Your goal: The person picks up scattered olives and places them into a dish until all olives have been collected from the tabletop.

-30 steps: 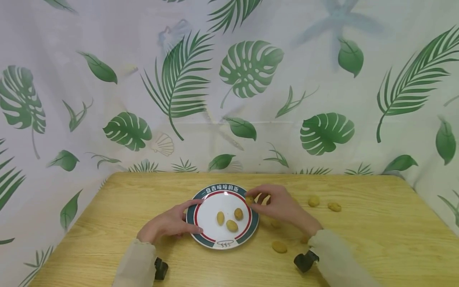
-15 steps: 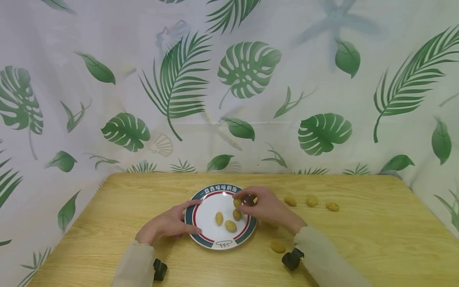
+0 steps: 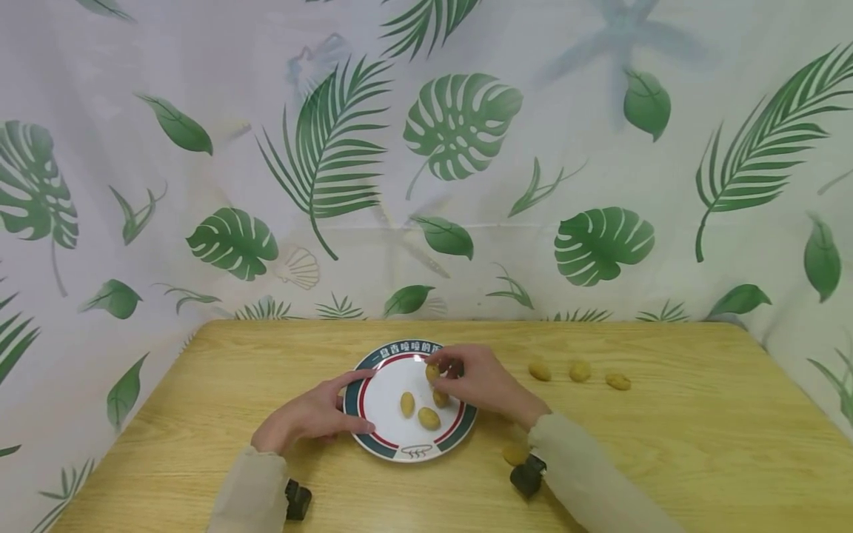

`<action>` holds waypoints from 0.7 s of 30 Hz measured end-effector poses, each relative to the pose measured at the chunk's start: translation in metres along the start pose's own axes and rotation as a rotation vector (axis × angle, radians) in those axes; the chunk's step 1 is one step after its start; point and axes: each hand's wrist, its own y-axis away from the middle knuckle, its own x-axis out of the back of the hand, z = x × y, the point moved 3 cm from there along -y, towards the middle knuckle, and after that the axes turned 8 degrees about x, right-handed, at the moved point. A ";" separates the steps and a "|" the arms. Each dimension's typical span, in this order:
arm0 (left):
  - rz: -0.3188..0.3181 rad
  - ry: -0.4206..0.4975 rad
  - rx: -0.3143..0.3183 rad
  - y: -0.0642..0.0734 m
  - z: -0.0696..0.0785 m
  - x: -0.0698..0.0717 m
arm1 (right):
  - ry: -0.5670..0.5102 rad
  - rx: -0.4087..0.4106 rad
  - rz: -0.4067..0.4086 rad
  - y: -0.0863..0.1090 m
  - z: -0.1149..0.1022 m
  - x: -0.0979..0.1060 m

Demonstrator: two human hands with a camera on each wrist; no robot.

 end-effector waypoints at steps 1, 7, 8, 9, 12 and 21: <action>-0.001 0.000 0.000 0.000 0.000 0.000 | 0.008 -0.019 0.001 -0.001 0.000 0.000; -0.005 0.006 -0.003 0.001 0.001 0.001 | 0.039 -0.103 -0.009 -0.009 -0.001 -0.001; -0.004 0.006 -0.003 0.001 0.001 0.001 | 0.044 -0.112 -0.015 -0.010 -0.001 -0.001; -0.004 0.004 -0.004 0.001 0.001 0.001 | 0.049 -0.125 -0.021 -0.011 0.000 -0.002; -0.004 0.001 -0.006 0.001 0.001 0.000 | 0.064 -0.167 -0.036 -0.014 0.002 -0.002; 0.001 0.006 -0.001 0.001 0.000 -0.001 | 0.111 -0.188 -0.072 -0.016 0.003 -0.001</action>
